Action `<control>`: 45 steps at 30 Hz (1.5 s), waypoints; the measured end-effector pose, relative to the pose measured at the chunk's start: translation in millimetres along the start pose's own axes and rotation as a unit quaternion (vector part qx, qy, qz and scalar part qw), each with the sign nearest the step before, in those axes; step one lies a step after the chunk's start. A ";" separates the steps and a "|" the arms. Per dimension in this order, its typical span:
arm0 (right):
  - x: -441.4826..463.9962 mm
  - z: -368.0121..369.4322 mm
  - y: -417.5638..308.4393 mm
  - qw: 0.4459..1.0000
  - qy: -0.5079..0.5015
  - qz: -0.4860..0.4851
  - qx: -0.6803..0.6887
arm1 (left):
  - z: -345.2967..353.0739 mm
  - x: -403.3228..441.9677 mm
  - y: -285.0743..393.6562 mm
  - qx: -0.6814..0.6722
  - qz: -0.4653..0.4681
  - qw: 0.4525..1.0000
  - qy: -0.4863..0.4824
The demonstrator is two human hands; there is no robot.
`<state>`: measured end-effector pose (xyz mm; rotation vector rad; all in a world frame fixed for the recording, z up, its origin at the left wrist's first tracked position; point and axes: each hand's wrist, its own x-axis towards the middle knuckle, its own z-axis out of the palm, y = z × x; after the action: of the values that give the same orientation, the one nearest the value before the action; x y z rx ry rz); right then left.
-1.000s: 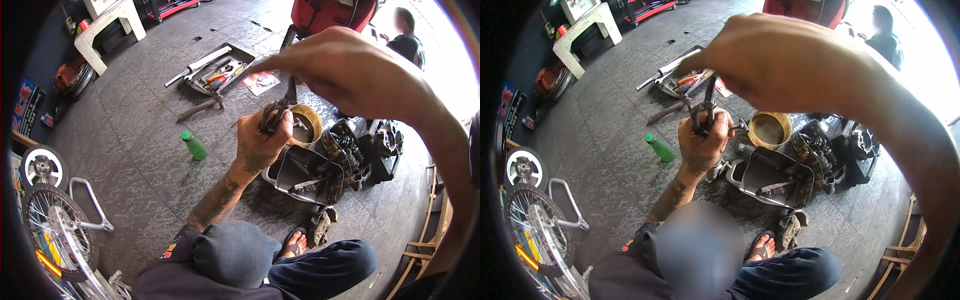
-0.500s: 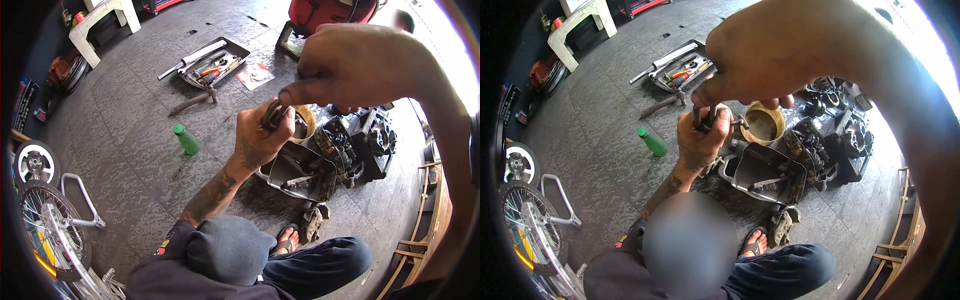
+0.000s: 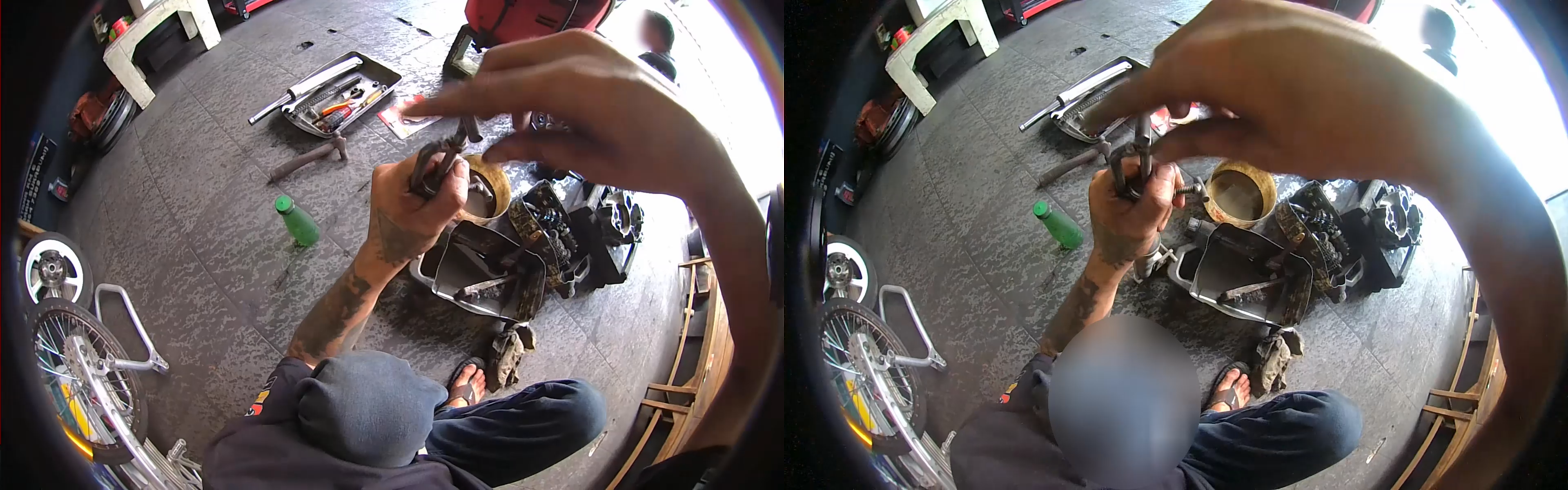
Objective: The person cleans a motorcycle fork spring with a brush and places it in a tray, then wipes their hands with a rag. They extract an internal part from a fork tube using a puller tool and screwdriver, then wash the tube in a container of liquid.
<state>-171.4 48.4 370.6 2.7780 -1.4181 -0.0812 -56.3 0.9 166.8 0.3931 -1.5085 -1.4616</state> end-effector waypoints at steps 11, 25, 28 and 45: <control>4.9 5.6 -1.0 0.994 0.020 0.086 -0.060 | -1.1 3.2 -5.4 0.018 0.109 0.993 -0.026; 13.8 -0.4 -20.8 0.948 -0.073 0.309 0.033 | 2.1 1.3 1.0 -0.022 0.015 1.000 -0.011; -2.3 10.5 -15.9 0.985 0.040 0.162 -0.047 | 0.4 -2.3 -1.4 0.001 0.012 1.000 -0.010; -5.3 34.5 -4.1 0.993 0.047 0.094 -0.057 | -0.1 -0.4 3.4 -0.014 -0.025 1.000 -0.007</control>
<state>-173.2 55.3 336.1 2.5100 -1.5882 -0.0280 -54.7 2.0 169.7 0.4078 -1.4962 -1.5264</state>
